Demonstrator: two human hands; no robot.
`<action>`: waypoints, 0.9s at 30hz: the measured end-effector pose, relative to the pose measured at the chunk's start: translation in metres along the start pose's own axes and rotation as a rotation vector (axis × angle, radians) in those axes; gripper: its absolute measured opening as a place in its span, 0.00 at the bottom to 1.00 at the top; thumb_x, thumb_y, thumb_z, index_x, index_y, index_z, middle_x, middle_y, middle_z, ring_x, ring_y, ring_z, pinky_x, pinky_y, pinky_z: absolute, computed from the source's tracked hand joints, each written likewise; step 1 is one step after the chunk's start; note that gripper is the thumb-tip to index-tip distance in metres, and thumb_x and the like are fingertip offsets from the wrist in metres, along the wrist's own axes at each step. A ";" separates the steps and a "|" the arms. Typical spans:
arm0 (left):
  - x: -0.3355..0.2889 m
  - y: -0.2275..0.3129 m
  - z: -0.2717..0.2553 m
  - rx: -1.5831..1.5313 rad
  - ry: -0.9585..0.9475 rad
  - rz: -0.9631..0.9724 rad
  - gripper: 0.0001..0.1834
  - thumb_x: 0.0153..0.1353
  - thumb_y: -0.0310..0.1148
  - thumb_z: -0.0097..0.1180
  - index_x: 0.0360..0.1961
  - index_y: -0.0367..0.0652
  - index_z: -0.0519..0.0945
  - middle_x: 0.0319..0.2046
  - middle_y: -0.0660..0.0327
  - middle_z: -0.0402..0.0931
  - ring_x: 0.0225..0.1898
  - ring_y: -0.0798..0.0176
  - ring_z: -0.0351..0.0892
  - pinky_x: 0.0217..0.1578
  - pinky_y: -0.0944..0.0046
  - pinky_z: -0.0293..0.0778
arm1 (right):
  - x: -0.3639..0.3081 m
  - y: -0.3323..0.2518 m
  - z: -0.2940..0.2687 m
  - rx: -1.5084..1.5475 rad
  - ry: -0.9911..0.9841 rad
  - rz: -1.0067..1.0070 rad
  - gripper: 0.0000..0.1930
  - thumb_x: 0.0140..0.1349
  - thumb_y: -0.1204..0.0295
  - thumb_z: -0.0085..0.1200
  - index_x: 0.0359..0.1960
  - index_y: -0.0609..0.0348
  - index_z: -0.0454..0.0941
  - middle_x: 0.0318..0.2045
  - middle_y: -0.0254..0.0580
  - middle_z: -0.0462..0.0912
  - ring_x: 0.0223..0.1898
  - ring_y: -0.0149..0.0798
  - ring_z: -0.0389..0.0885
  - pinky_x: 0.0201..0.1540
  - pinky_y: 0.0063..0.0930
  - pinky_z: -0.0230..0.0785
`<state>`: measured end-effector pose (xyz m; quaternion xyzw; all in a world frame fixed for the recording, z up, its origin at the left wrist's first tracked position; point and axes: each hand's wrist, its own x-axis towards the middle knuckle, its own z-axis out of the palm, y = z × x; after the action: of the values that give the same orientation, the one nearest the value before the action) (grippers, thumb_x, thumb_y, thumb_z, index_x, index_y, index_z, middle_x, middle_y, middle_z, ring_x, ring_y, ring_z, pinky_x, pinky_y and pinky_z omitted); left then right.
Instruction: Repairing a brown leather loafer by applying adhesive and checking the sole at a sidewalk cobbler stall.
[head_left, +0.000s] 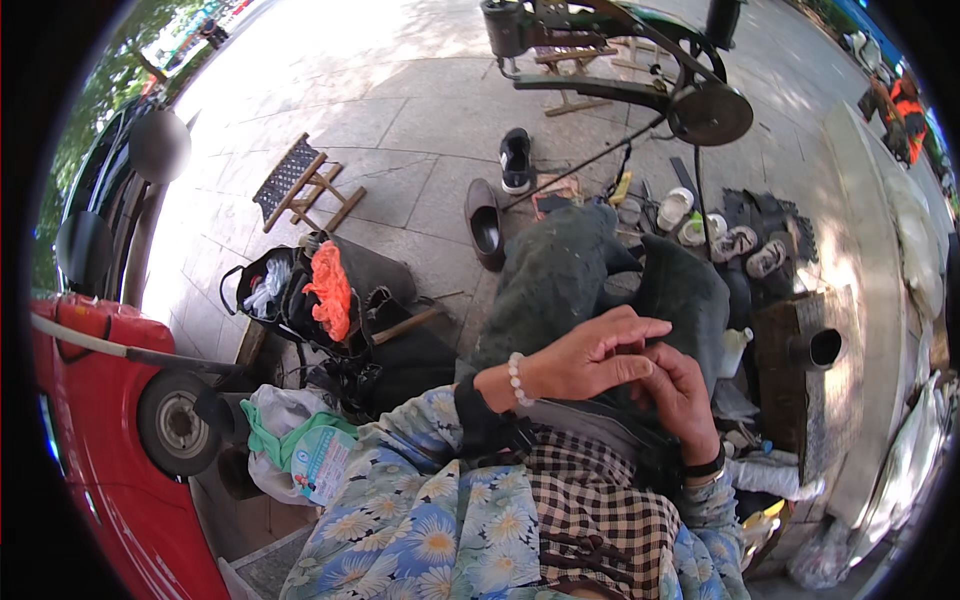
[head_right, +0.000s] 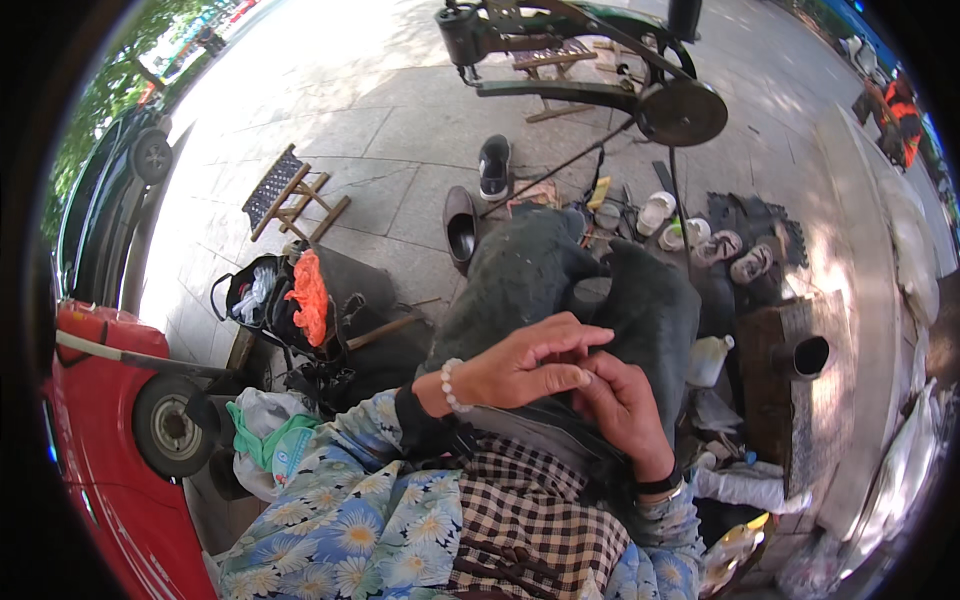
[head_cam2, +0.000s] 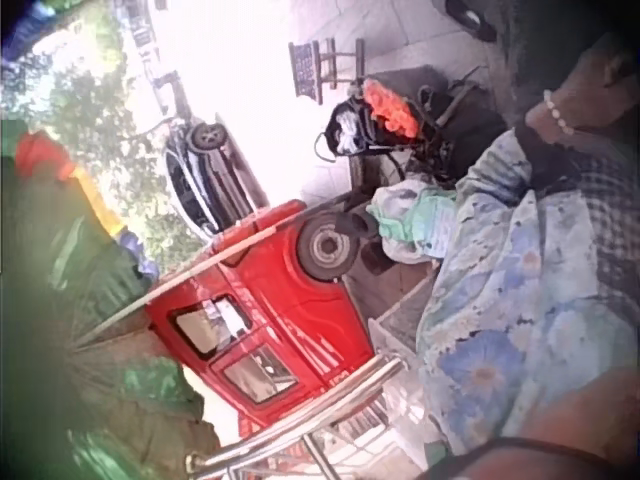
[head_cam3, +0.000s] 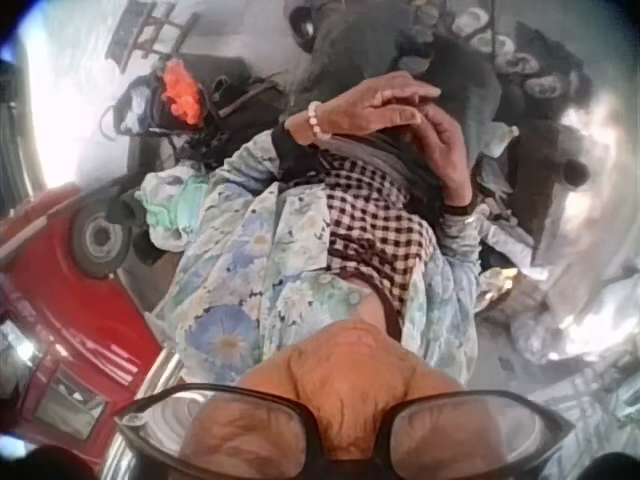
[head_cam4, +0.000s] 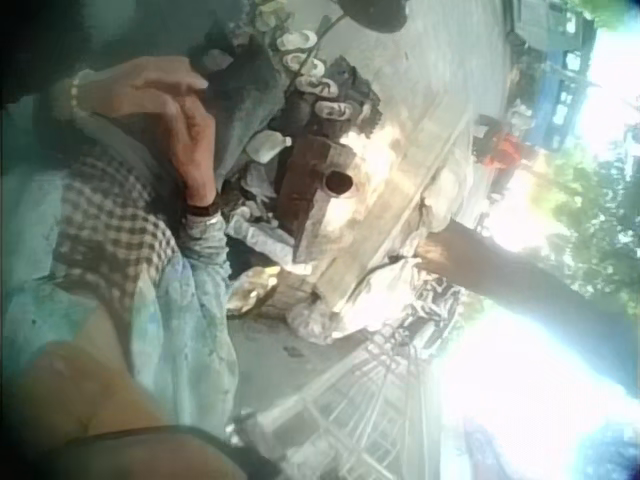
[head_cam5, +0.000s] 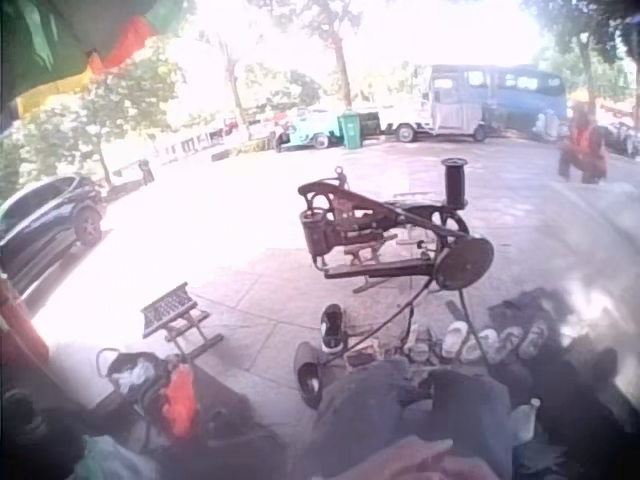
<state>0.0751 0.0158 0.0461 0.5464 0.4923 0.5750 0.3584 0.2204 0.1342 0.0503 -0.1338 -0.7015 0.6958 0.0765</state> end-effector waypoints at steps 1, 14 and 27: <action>0.001 -0.003 -0.004 -0.037 0.006 0.004 0.22 0.63 0.32 0.51 0.57 0.39 0.68 0.36 0.62 0.65 0.37 0.68 0.66 0.41 0.70 0.65 | 0.003 -0.001 0.000 0.036 0.000 0.028 0.09 0.65 0.70 0.45 0.29 0.61 0.73 0.18 0.30 0.73 0.18 0.21 0.67 0.20 0.17 0.59; 0.000 -0.001 -0.008 -0.498 0.022 -0.443 0.12 0.61 0.25 0.49 0.44 0.33 0.77 0.25 0.66 0.71 0.24 0.76 0.67 0.27 0.76 0.65 | -0.002 0.003 -0.002 0.023 -0.109 0.238 0.09 0.64 0.69 0.46 0.30 0.61 0.74 0.17 0.27 0.70 0.19 0.21 0.64 0.21 0.18 0.57; -0.017 -0.011 -0.038 -0.407 0.267 -0.280 0.09 0.60 0.30 0.54 0.33 0.33 0.75 0.20 0.60 0.66 0.18 0.68 0.66 0.20 0.68 0.64 | -0.007 0.009 -0.007 -0.209 -0.050 -0.037 0.08 0.53 0.70 0.54 0.28 0.63 0.75 0.23 0.49 0.77 0.27 0.49 0.76 0.31 0.34 0.66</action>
<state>0.0388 -0.0040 0.0346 0.3090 0.4802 0.6739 0.4688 0.2303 0.1387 0.0419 -0.1108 -0.7743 0.6204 0.0573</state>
